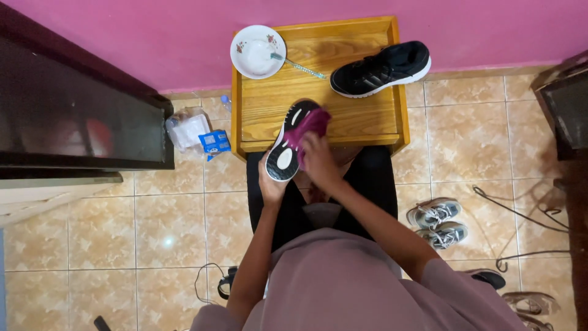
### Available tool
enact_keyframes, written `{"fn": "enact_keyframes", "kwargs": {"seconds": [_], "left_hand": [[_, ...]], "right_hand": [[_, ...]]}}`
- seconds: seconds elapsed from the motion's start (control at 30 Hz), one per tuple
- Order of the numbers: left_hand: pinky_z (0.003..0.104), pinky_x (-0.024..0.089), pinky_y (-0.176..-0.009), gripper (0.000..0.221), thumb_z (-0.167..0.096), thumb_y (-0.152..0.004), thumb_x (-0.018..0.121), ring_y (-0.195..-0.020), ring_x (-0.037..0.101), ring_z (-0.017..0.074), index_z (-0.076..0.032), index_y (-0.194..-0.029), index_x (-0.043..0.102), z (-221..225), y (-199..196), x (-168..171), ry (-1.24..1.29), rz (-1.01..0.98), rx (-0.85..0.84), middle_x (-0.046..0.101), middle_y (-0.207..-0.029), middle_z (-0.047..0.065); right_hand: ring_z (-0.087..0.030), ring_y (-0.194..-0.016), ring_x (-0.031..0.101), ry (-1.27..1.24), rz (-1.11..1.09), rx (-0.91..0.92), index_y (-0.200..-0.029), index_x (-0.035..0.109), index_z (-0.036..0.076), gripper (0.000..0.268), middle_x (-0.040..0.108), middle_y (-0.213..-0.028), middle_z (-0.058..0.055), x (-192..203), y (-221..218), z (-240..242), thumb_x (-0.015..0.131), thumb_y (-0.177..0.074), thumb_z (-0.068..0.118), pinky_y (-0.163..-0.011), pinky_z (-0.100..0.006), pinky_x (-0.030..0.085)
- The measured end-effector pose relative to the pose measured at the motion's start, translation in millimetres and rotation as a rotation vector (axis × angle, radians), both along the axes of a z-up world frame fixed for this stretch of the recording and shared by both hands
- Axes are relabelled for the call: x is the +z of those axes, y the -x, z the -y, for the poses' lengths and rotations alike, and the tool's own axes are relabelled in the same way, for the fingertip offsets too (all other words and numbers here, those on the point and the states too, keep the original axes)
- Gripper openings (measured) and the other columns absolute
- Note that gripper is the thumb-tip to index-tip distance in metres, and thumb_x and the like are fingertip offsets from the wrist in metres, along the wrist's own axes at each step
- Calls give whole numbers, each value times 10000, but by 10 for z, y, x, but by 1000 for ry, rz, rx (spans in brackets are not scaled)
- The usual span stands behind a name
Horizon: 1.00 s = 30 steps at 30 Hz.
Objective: Cleaning the white midsole of a sneaker using a cloth and cleaning solution
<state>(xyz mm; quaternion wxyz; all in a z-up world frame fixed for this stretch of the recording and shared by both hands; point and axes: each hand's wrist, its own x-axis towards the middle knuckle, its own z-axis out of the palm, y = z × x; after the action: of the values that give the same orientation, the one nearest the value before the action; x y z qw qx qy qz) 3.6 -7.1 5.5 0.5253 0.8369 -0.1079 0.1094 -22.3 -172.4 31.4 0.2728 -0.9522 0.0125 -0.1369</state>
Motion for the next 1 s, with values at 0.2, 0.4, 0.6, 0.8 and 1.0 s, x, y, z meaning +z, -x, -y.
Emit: {"fn": "enact_keyframes", "kwargs": {"seconds": [0.2, 0.4, 0.6, 0.8, 1.0], "left_hand": [[483, 526, -1005, 916, -378, -568, 944, -1168, 652, 365, -188, -1384, 574, -43, 38, 32, 1, -136, 9, 664, -1230, 137], [452, 518, -1047, 913, -355, -562, 946, -1208, 643, 333, -198, -1377, 566, 32, 24, 330, 40, -195, 30, 655, -1263, 100], [447, 540, -1001, 836, -342, -567, 949, -1181, 657, 347, -169, -1308, 601, 33, 109, 511, 36, -177, 19, 677, -1195, 130], [430, 513, -1081, 917, -373, -562, 941, -1219, 630, 311, -224, -1378, 549, 29, 120, 506, -2, -251, 8, 636, -1261, 103], [475, 501, -1087, 904, -324, -562, 935, -1237, 597, 396, -161, -1366, 554, 46, 105, 667, 12, -212, 15, 582, -1270, 159]], "right_hand": [[-408, -1132, 528, 82, 94, 159, -1257, 603, 70, 338, 513, -1420, -150, 450, 384, -258, 523, -932, 117, -964, -453, 495], [-364, -1217, 494, 55, 93, 29, -1191, 614, 36, 309, 541, -1408, -126, 121, -224, 322, 571, -886, 14, -1050, -444, 416], [-366, -1117, 521, -33, 118, -124, -1179, 639, 46, 303, 579, -1318, -125, -411, -613, 564, 591, -880, 34, -975, -435, 465], [-324, -1081, 607, -18, 111, -144, -1088, 676, 94, 256, 655, -1157, -72, -1207, -963, 1238, 564, -866, 31, -1008, -432, 406], [-469, -1201, 538, -566, 201, -49, -1212, 598, 0, 407, 577, -1256, -203, -100, -32, -48, 447, -834, 10, -1085, -511, 410]]}}
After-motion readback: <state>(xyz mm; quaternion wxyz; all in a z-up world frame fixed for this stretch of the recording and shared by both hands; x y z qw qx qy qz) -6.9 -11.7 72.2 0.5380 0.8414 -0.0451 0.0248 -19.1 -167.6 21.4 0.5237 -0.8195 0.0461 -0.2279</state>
